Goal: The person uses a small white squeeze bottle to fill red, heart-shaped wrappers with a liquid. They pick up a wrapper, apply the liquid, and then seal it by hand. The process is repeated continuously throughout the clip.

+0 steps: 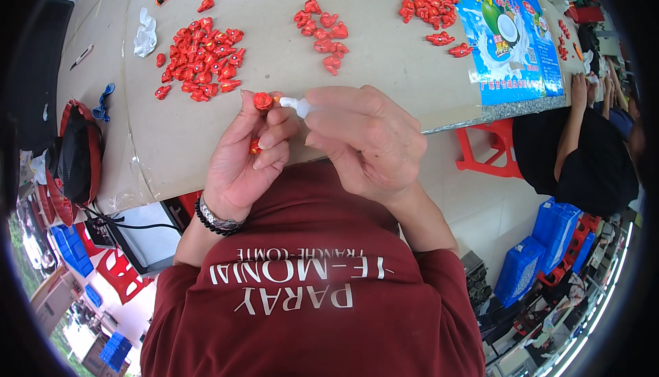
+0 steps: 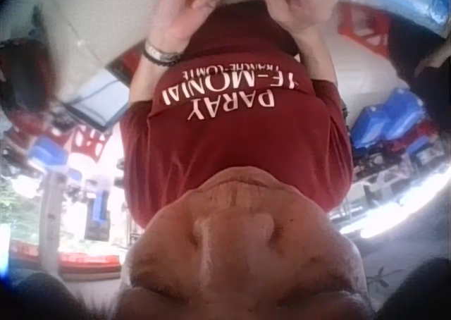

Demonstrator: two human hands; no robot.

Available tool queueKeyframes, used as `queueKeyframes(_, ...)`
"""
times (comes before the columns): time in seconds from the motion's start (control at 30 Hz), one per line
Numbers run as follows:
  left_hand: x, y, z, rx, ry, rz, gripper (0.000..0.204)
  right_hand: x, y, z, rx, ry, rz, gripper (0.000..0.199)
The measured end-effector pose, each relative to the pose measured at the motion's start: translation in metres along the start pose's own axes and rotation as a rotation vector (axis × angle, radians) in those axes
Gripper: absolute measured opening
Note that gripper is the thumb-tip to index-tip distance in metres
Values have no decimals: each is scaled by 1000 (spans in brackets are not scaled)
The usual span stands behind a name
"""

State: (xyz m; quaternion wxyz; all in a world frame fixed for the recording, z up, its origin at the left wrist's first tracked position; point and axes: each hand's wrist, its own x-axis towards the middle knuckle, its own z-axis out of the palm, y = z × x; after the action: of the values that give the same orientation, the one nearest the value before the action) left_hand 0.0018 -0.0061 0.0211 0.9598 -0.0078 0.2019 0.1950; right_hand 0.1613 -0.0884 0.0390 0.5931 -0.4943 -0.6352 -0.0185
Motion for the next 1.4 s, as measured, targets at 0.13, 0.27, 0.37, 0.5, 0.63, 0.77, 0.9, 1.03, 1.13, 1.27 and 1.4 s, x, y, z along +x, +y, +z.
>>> queueKeyframes(0.13, -1, 0, 1, 15, 18, 16, 39, -1, 0, 0, 8, -7, -3, 27)
queueKeyframes(0.27, 0, 0, -2, 23, -1, 30, 37, 0, -4, -4, 6, -13, 6, 28)
queueKeyframes(0.37, -1, 1, -1, 66, 4, 69, 34, 0, -6, -6, 62, 16, 20, 28)
queueKeyframes(0.5, -1, 3, -1, 109, -20, 96, 32, 1, -4, -8, 69, 20, 30, 28)
queueKeyframes(0.63, -2, 3, -2, 117, -21, 91, 33, 1, -5, -7, 58, 2, 28, 27)
queueKeyframes(0.77, -2, 3, -1, 110, -25, 90, 32, 0, -4, -5, 30, -13, 12, 28)
queueKeyframes(0.9, -2, 3, 0, 119, -37, 90, 31, 1, -3, -3, 14, -9, 3, 27)
queueKeyframes(1.03, -2, 3, -1, 124, -52, 103, 29, 1, -4, -2, 1, -5, 1, 28)
queueKeyframes(1.13, -2, 3, -4, 149, -63, 126, 27, 1, -3, -2, -10, -8, -12, 29)
queueKeyframes(1.27, -1, 3, -5, 165, -68, 160, 25, 2, -6, -3, -33, -17, -19, 32)
queueKeyframes(1.4, -1, 4, -4, 192, -78, 199, 24, 3, -8, -3, -39, -26, -19, 34)
